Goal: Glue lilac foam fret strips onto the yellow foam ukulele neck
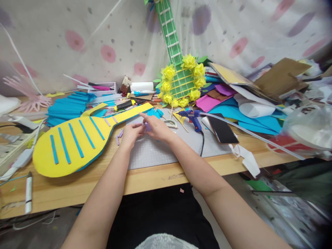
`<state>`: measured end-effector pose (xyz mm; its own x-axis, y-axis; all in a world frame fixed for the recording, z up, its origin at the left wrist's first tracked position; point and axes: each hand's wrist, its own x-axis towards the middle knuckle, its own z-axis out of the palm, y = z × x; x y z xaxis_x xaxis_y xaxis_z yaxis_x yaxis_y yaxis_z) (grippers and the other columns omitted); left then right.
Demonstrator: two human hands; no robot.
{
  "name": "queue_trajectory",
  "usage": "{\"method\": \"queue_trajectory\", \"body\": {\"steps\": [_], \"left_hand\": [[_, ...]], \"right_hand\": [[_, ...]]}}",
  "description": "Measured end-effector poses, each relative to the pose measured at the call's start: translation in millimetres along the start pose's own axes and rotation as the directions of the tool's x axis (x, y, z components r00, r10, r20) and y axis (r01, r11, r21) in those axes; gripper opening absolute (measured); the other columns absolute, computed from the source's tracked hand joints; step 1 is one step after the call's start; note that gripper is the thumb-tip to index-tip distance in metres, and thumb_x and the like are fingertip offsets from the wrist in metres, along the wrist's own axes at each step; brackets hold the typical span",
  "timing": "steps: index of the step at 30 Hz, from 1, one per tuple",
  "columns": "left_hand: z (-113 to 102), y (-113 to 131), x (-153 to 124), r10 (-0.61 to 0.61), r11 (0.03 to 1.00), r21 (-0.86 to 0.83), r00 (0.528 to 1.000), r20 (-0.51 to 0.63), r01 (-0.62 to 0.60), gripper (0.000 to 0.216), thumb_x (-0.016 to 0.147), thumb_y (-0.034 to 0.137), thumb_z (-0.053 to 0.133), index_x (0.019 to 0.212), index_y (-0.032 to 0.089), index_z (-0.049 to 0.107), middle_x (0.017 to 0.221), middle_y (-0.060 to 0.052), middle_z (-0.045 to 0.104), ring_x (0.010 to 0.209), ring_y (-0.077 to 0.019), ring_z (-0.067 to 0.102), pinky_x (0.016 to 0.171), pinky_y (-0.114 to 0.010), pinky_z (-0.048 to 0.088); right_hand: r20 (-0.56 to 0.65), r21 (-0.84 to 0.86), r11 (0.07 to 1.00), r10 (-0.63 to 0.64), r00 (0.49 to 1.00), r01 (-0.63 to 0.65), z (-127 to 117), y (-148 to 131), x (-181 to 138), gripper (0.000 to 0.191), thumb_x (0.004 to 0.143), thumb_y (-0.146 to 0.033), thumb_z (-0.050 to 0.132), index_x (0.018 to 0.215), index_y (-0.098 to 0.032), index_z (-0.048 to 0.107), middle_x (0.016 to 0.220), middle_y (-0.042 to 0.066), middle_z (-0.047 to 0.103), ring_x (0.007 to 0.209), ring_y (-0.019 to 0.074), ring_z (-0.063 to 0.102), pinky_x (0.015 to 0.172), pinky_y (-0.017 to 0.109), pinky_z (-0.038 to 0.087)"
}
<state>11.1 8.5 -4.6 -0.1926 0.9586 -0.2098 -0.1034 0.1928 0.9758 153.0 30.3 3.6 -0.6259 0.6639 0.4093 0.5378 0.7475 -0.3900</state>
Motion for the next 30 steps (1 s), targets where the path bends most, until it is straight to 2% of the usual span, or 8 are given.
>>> {"method": "queue_trajectory", "body": {"steps": [5, 9, 11, 14, 17, 19, 23, 30], "left_hand": [[7, -6, 2, 0.095, 0.993, 0.080, 0.991, -0.091, -0.087, 0.020, 0.051, 0.019, 0.066, 0.070, 0.012, 0.067, 0.060, -0.002, 0.065, 0.049, -0.0111, 0.056, 0.055, -0.025, 0.047], [7, -11, 5, 0.119, 0.988, 0.107, 0.989, -0.086, -0.109, 0.020, 0.053, 0.018, 0.064, 0.072, 0.012, 0.068, 0.063, -0.003, 0.067, 0.053, -0.0127, 0.058, 0.057, -0.026, 0.048], [5, -12, 6, 0.146, 0.980, 0.147, 0.987, -0.071, -0.134, 0.022, 0.055, 0.021, 0.065, 0.074, 0.012, 0.069, 0.066, -0.004, 0.068, 0.058, -0.0152, 0.061, 0.061, -0.028, 0.049], [4, -13, 7, 0.226, 0.944, 0.256, 0.974, -0.035, -0.210, 0.024, 0.058, 0.024, 0.067, 0.079, 0.013, 0.071, 0.072, -0.006, 0.070, 0.068, -0.0187, 0.065, 0.067, -0.030, 0.050], [5, -14, 5, 0.289, 0.898, 0.331, 0.956, 0.054, -0.290, 0.023, 0.062, 0.023, 0.065, 0.083, 0.015, 0.071, 0.079, -0.006, 0.072, 0.075, -0.0195, 0.066, 0.071, -0.029, 0.050], [5, -14, 3, 0.307, 0.874, 0.363, 0.946, 0.104, -0.324, 0.023, 0.065, 0.023, 0.063, 0.085, 0.015, 0.070, 0.083, -0.006, 0.072, 0.078, -0.0190, 0.066, 0.072, -0.028, 0.050], [5, -13, 2, 0.317, 0.832, 0.448, 0.943, 0.100, -0.327, 0.040, 0.068, 0.025, 0.062, 0.107, 0.015, 0.062, 0.083, -0.006, 0.072, 0.077, -0.0186, 0.067, 0.072, -0.028, 0.049], [6, -8, -2, 0.365, 0.738, 0.574, 0.926, 0.102, -0.354, 0.059, 0.069, 0.026, 0.063, 0.126, 0.019, 0.048, 0.084, -0.006, 0.072, 0.089, -0.0203, 0.065, 0.080, -0.031, 0.047]], "right_hand": [[-0.002, -0.052, 0.999, -0.012, 1.000, 0.012, 4, -2, 2, 0.067, 0.076, -0.007, 0.045, 0.139, -0.019, 0.025, 0.104, 0.008, 0.056, 0.097, 0.0213, 0.048, 0.085, 0.037, 0.042], [-0.054, -0.037, 0.999, -0.030, 0.998, 0.028, 4, 1, 3, 0.062, 0.078, -0.011, 0.046, 0.137, -0.019, 0.029, 0.107, 0.010, 0.054, 0.101, 0.0229, 0.047, 0.088, 0.041, 0.040], [-0.108, 0.043, 0.999, -0.014, 0.994, 0.019, 3, 3, 2, 0.064, 0.077, -0.014, 0.048, 0.137, -0.020, 0.029, 0.111, 0.011, 0.052, 0.103, 0.0228, 0.047, 0.091, 0.043, 0.039], [-0.160, 0.277, 0.960, 0.098, 0.982, -0.050, 3, 8, 0, 0.067, 0.074, -0.015, 0.051, 0.136, -0.021, 0.028, 0.111, 0.009, 0.053, 0.103, 0.0200, 0.050, 0.092, 0.041, 0.040], [-0.101, 0.538, 0.831, 0.231, 0.968, -0.142, 5, 15, -1, 0.065, 0.074, -0.018, 0.053, 0.134, -0.022, 0.029, 0.104, 0.007, 0.057, 0.098, 0.0169, 0.055, 0.087, 0.037, 0.044], [-0.065, 0.642, 0.748, 0.274, 0.959, -0.170, 8, 18, 0, 0.062, 0.073, -0.019, 0.055, 0.131, -0.022, 0.032, 0.099, 0.005, 0.059, 0.094, 0.0155, 0.057, 0.086, 0.035, 0.044], [-0.074, 0.696, 0.695, 0.318, 0.945, -0.179, 10, 21, 2, 0.057, 0.070, -0.020, 0.059, 0.124, -0.020, 0.038, 0.091, 0.002, 0.061, 0.086, 0.0133, 0.057, 0.086, 0.034, 0.042], [-0.010, 0.706, 0.658, 0.380, 0.925, -0.263, 12, 25, 3, 0.047, 0.069, -0.024, 0.062, 0.112, -0.019, 0.046, 0.075, -0.002, 0.059, 0.058, 0.0093, 0.048, 0.059, 0.026, 0.039]]}}
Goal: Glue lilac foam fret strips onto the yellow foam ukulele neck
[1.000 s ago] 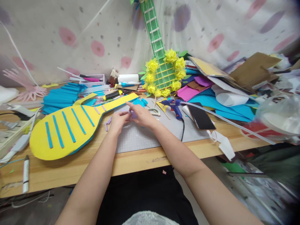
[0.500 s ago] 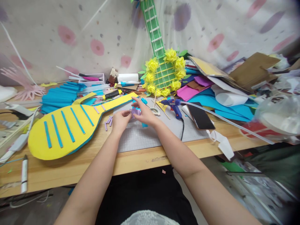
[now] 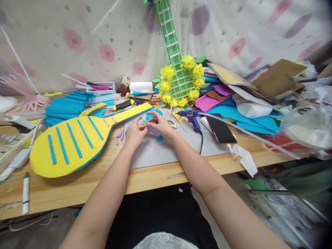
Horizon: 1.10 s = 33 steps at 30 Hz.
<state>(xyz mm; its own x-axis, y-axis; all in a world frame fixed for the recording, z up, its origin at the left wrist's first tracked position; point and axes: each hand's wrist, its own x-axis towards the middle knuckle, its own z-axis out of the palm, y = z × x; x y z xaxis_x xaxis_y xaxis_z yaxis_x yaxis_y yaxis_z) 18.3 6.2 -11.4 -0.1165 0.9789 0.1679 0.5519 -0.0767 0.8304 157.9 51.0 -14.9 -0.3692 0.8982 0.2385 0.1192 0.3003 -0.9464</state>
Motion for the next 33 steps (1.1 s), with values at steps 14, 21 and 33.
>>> {"method": "queue_trajectory", "body": {"steps": [14, 21, 33], "left_hand": [[-13, 3, 4, -0.281, 0.681, -0.599, 0.905, 0.319, 0.422, 0.018, 0.062, 0.023, 0.069, 0.076, 0.012, 0.066, 0.072, -0.006, 0.068, 0.059, -0.0135, 0.063, 0.069, -0.032, 0.053], [-14, 2, 5, -0.233, 0.595, -0.616, 0.844, 0.483, 0.517, 0.022, 0.061, 0.019, 0.073, 0.081, 0.012, 0.068, 0.074, -0.006, 0.068, 0.062, -0.0127, 0.063, 0.066, -0.028, 0.053], [-12, 4, 4, -0.215, 0.508, -0.593, 0.758, 0.615, 0.625, 0.012, 0.073, 0.023, 0.065, 0.080, 0.014, 0.066, 0.079, -0.006, 0.068, 0.067, -0.0134, 0.065, 0.069, -0.028, 0.054]], "right_hand": [[0.023, 0.443, 0.885, 0.146, 0.989, -0.141, -6, -10, -5, 0.046, 0.059, -0.030, 0.070, 0.098, -0.022, 0.046, 0.070, -0.006, 0.057, 0.064, 0.0105, 0.057, 0.062, 0.024, 0.044], [0.085, 0.435, 0.887, 0.128, 0.988, -0.152, -4, -6, -6, 0.048, 0.059, -0.029, 0.071, 0.099, -0.022, 0.046, 0.070, -0.006, 0.057, 0.057, 0.0079, 0.053, 0.054, 0.021, 0.041], [0.060, 0.483, 0.869, 0.086, 0.995, -0.104, -5, -10, -8, 0.048, 0.060, -0.031, 0.071, 0.099, -0.023, 0.046, 0.072, -0.005, 0.056, 0.063, 0.0088, 0.054, 0.061, 0.023, 0.044]]}}
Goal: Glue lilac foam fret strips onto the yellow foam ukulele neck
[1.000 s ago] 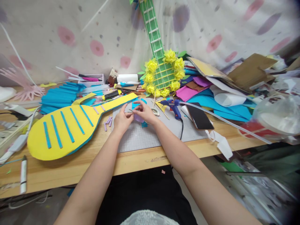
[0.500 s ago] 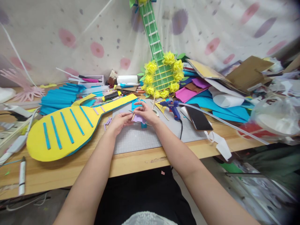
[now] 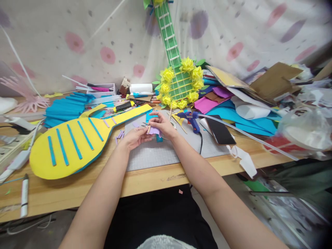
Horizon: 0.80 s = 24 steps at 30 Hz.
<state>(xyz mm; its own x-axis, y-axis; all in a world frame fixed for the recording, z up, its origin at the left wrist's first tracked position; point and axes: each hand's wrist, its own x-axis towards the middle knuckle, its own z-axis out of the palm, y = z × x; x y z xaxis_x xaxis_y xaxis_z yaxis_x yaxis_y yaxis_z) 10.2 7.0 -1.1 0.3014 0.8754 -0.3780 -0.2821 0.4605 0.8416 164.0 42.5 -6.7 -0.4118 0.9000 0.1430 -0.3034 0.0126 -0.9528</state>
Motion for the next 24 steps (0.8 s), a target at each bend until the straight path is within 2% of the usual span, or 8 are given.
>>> {"method": "queue_trajectory", "body": {"steps": [7, 11, 15, 19, 24], "left_hand": [[4, 1, -2, 0.002, 0.999, 0.047, 0.999, -0.037, 0.000, 0.006, 0.074, 0.019, 0.063, 0.073, 0.013, 0.065, 0.071, -0.006, 0.067, 0.066, -0.0135, 0.065, 0.071, -0.028, 0.053], [4, -1, -1, 0.129, 0.983, 0.136, 0.990, -0.057, -0.120, 0.014, 0.069, 0.024, 0.068, 0.075, 0.012, 0.066, 0.071, -0.005, 0.067, 0.064, -0.0136, 0.064, 0.072, -0.029, 0.053], [6, -6, 3, 0.261, 0.939, 0.257, 0.960, -0.102, -0.228, 0.027, 0.061, 0.035, 0.073, 0.074, 0.013, 0.067, 0.069, -0.004, 0.066, 0.061, -0.0142, 0.063, 0.069, -0.031, 0.053], [7, -11, 7, 0.343, 0.895, 0.342, 0.932, -0.118, -0.286, 0.031, 0.055, 0.038, 0.074, 0.072, 0.013, 0.066, 0.071, -0.002, 0.066, 0.058, -0.0125, 0.061, 0.064, -0.027, 0.051], [3, -15, 15, 0.384, 0.865, 0.395, 0.916, -0.120, -0.311, 0.029, 0.057, 0.038, 0.072, 0.070, 0.014, 0.063, 0.065, 0.000, 0.062, 0.055, -0.0108, 0.057, 0.060, -0.024, 0.049]], "right_hand": [[0.017, -0.077, 0.996, -0.045, 0.999, 0.046, -3, 2, 1, 0.044, 0.061, -0.031, 0.070, 0.099, -0.023, 0.047, 0.072, -0.005, 0.056, 0.066, 0.0097, 0.054, 0.066, 0.024, 0.045], [0.004, -0.109, 0.994, -0.018, 1.000, 0.018, -3, 1, 0, 0.042, 0.065, -0.032, 0.067, 0.102, -0.023, 0.048, 0.077, -0.003, 0.059, 0.073, 0.0116, 0.057, 0.072, 0.028, 0.046], [-0.017, -0.193, 0.981, -0.008, 1.000, 0.005, 0, 2, 0, 0.039, 0.068, -0.032, 0.064, 0.102, -0.022, 0.048, 0.081, -0.001, 0.059, 0.081, 0.0130, 0.058, 0.078, 0.030, 0.046], [-0.091, -0.314, 0.949, -0.018, 0.996, -0.011, 4, 6, 1, 0.036, 0.065, -0.031, 0.067, 0.094, -0.020, 0.050, 0.073, -0.003, 0.054, 0.071, 0.0115, 0.055, 0.070, 0.028, 0.046], [-0.174, -0.342, 0.938, -0.013, 0.985, -0.048, 1, 14, 6, 0.039, 0.062, -0.032, 0.068, 0.092, -0.020, 0.047, 0.065, -0.006, 0.053, 0.058, 0.0095, 0.053, 0.058, 0.025, 0.044]]}}
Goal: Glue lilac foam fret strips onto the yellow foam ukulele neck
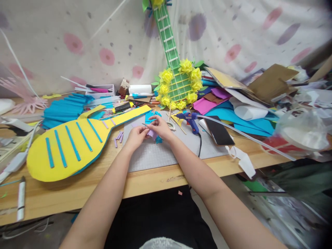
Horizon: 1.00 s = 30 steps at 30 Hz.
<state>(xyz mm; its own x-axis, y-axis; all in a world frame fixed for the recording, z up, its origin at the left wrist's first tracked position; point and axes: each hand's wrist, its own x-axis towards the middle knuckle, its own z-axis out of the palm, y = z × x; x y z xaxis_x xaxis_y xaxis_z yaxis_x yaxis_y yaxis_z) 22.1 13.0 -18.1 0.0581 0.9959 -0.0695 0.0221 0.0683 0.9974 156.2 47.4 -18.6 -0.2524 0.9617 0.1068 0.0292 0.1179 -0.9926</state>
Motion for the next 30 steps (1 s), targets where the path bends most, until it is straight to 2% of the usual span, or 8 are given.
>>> {"method": "queue_trajectory", "body": {"steps": [4, 7, 9, 12, 18, 21, 24, 30], "left_hand": [[-1, -8, 7, 0.005, 1.000, -0.006, 1.000, 0.021, -0.005, 0.023, 0.060, 0.034, 0.070, 0.070, 0.014, 0.063, 0.067, 0.000, 0.062, 0.057, -0.0108, 0.057, 0.064, -0.026, 0.049], [-2, -16, 13, 0.045, 0.998, -0.032, 0.999, -0.006, -0.045, 0.019, 0.064, 0.033, 0.066, 0.070, 0.015, 0.063, 0.067, 0.000, 0.062, 0.059, -0.0115, 0.058, 0.065, -0.028, 0.050], [-4, -21, 16, 0.058, 0.997, -0.042, 0.998, -0.029, -0.060, 0.019, 0.065, 0.032, 0.065, 0.071, 0.015, 0.062, 0.068, 0.000, 0.063, 0.059, -0.0115, 0.058, 0.065, -0.028, 0.050], [-5, -25, 18, 0.060, 0.997, -0.040, 0.996, -0.067, -0.063, 0.020, 0.063, 0.032, 0.066, 0.071, 0.014, 0.061, 0.066, 0.001, 0.062, 0.057, -0.0110, 0.058, 0.063, -0.027, 0.050], [-4, -11, 8, 0.015, 0.995, -0.096, 0.999, -0.038, -0.018, 0.027, 0.057, 0.034, 0.072, 0.072, 0.014, 0.063, 0.066, 0.001, 0.063, 0.058, -0.0108, 0.059, 0.065, -0.026, 0.051], [-7, -2, 3, -0.064, 0.988, -0.141, 0.998, -0.005, 0.063, 0.030, 0.062, 0.039, 0.069, 0.076, 0.012, 0.064, 0.068, -0.002, 0.065, 0.061, -0.0129, 0.061, 0.067, -0.029, 0.052], [-9, 0, 1, -0.093, 0.973, -0.216, 0.995, -0.037, 0.083, 0.035, 0.069, 0.044, 0.063, 0.078, 0.010, 0.064, 0.070, -0.006, 0.066, 0.066, -0.0147, 0.063, 0.069, -0.032, 0.053], [-11, -4, 2, -0.041, 0.985, -0.170, 0.999, -0.015, 0.038, 0.036, 0.052, 0.038, 0.076, 0.074, 0.012, 0.067, 0.071, -0.002, 0.065, 0.061, -0.0132, 0.060, 0.069, -0.033, 0.053]], "right_hand": [[-0.015, -0.015, 1.000, -0.005, 1.000, 0.004, -2, 4, 3, 0.038, 0.063, -0.033, 0.067, 0.092, -0.021, 0.045, 0.063, -0.007, 0.054, 0.055, 0.0086, 0.051, 0.054, 0.023, 0.041], [-0.055, -0.058, 0.998, -0.018, 0.998, 0.015, -2, 5, 5, 0.026, 0.072, -0.036, 0.058, 0.089, -0.021, 0.047, 0.063, -0.006, 0.053, 0.054, 0.0088, 0.050, 0.053, 0.023, 0.040], [-0.078, -0.097, 0.995, -0.032, 0.996, 0.024, 0, 5, 6, 0.020, 0.076, -0.036, 0.053, 0.088, -0.021, 0.049, 0.065, -0.005, 0.054, 0.056, 0.0095, 0.051, 0.055, 0.024, 0.040], [-0.065, -0.120, 0.992, -0.041, 0.997, 0.033, 4, 6, 7, 0.021, 0.072, -0.031, 0.057, 0.089, -0.020, 0.049, 0.071, -0.003, 0.056, 0.066, 0.0105, 0.054, 0.063, 0.025, 0.043], [-0.112, -0.105, 0.994, -0.006, 0.994, -0.005, 7, 7, 7, 0.025, 0.068, -0.024, 0.060, 0.088, -0.020, 0.047, 0.067, -0.006, 0.054, 0.063, 0.0102, 0.054, 0.062, 0.026, 0.042], [-0.107, -0.081, 0.997, 0.006, 0.994, -0.014, 5, 5, 6, 0.025, 0.068, -0.024, 0.061, 0.087, -0.020, 0.046, 0.065, -0.006, 0.053, 0.061, 0.0109, 0.054, 0.060, 0.026, 0.042], [-0.086, -0.062, 0.998, 0.003, 0.996, -0.009, 5, 4, 6, 0.025, 0.068, -0.022, 0.061, 0.087, -0.020, 0.045, 0.066, -0.005, 0.054, 0.062, 0.0115, 0.055, 0.060, 0.026, 0.042], [-0.031, -0.128, 0.989, -0.074, 0.997, 0.069, 8, 6, 5, 0.021, 0.071, -0.020, 0.057, 0.089, -0.021, 0.048, 0.071, -0.004, 0.057, 0.067, 0.0117, 0.056, 0.068, 0.028, 0.044]]}}
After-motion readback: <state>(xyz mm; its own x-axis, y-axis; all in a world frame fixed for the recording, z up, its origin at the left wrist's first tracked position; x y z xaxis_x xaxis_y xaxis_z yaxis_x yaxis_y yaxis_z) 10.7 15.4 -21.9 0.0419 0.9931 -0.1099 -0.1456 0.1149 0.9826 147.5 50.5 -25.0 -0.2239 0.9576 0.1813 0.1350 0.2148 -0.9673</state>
